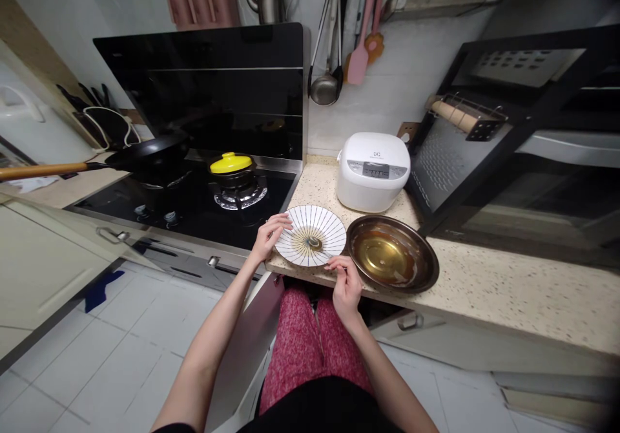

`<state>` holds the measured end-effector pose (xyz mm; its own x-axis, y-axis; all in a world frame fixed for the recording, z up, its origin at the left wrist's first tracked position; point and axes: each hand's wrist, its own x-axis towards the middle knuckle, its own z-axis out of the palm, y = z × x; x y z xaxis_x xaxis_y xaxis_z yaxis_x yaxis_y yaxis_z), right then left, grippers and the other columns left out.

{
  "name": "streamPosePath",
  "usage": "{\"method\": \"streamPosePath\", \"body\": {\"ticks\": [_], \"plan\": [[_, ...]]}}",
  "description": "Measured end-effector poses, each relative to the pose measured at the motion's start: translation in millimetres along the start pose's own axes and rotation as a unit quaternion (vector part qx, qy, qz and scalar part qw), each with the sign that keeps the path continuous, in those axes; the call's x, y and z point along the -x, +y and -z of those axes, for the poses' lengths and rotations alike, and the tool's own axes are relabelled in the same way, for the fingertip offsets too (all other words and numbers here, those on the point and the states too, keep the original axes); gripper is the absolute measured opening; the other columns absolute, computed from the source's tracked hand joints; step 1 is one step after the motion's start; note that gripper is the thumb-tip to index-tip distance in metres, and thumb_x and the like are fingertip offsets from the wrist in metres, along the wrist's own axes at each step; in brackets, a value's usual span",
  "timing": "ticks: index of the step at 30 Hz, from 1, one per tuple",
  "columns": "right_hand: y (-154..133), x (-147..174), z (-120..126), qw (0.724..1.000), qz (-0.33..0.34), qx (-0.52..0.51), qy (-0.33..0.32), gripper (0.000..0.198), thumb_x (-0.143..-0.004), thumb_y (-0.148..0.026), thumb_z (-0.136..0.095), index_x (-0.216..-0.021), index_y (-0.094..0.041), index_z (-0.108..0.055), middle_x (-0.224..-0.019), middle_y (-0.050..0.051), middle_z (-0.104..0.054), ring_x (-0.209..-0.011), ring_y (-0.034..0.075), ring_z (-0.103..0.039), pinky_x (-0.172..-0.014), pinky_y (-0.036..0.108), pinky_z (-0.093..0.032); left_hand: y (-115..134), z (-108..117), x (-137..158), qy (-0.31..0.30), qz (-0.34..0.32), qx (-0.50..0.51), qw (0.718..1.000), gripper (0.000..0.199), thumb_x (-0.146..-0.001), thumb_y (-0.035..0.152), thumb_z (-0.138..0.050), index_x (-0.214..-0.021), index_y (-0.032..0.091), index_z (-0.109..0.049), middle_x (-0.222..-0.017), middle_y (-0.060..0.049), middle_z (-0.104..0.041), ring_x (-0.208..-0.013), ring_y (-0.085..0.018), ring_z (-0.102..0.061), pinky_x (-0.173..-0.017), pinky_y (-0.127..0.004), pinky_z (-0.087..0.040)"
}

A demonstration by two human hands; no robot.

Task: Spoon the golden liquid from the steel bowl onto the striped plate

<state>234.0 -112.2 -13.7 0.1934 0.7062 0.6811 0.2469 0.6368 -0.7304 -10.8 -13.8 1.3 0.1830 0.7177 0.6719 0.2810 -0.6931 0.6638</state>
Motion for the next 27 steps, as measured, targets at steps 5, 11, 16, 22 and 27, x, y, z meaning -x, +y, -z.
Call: {"method": "streamPosePath", "body": {"ticks": [5,11,16,22,27], "plan": [[-0.1,-0.7,-1.5,1.0,0.0,0.0,0.001,0.029,-0.107,-0.026,-0.043,-0.084,-0.023,-0.06,-0.083,0.002,-0.068,-0.078,0.018,-0.067,-0.075,0.034,-0.055,0.5,0.5,0.5,-0.001,0.0,0.001,1.0,0.041,-0.104,0.046,-0.051,-0.096,0.019,-0.081,-0.11,-0.014,-0.078,-0.127,-0.034,-0.064,-0.111,-0.059,-0.047],[0.8,-0.5,-2.8,1.0,-0.01,-0.012,0.001,0.029,-0.107,-0.027,-0.042,-0.084,-0.023,-0.06,-0.083,0.002,-0.067,-0.079,0.018,-0.067,-0.077,0.033,-0.054,0.6,0.6,-0.1,-0.003,-0.002,0.003,1.0,0.041,-0.104,0.045,-0.051,-0.096,0.019,-0.081,-0.109,-0.014,-0.078,-0.127,-0.034,-0.064,-0.112,-0.059,-0.046],[1.2,-0.8,-2.6,0.999,-0.033,-0.028,-0.001,0.03,-0.107,-0.031,-0.044,-0.083,-0.023,-0.06,-0.083,0.002,-0.067,-0.08,0.018,-0.067,-0.077,0.033,-0.055,0.4,0.8,-0.1,-0.005,-0.002,0.002,1.0,0.04,-0.104,0.044,-0.051,-0.096,0.019,-0.081,-0.109,-0.014,-0.078,-0.127,-0.034,-0.064,-0.111,-0.059,-0.046],[-0.6,-3.0,-2.4,0.994,-0.071,-0.083,0.005,0.032,-0.107,-0.035,-0.046,-0.083,-0.021,-0.061,-0.083,0.002,-0.067,-0.073,0.017,-0.068,-0.07,0.031,-0.056,-0.1,1.2,0.2,-0.005,-0.005,0.001,1.0,0.04,-0.104,0.044,-0.051,-0.097,0.019,-0.082,-0.11,-0.015,-0.078,-0.127,-0.034,-0.064,-0.111,-0.059,-0.047],[-4.0,-2.3,-1.1,0.992,-0.068,-0.103,0.014,0.031,-0.108,-0.034,-0.046,-0.083,-0.022,-0.061,-0.081,0.002,-0.067,-0.075,0.017,-0.068,-0.071,0.031,-0.055,-1.2,1.3,0.4,-0.005,-0.008,0.001,1.0,0.04,-0.104,0.043,-0.051,-0.097,0.018,-0.082,-0.11,-0.014,-0.078,-0.126,-0.033,-0.064,-0.111,-0.057,-0.047]]}}
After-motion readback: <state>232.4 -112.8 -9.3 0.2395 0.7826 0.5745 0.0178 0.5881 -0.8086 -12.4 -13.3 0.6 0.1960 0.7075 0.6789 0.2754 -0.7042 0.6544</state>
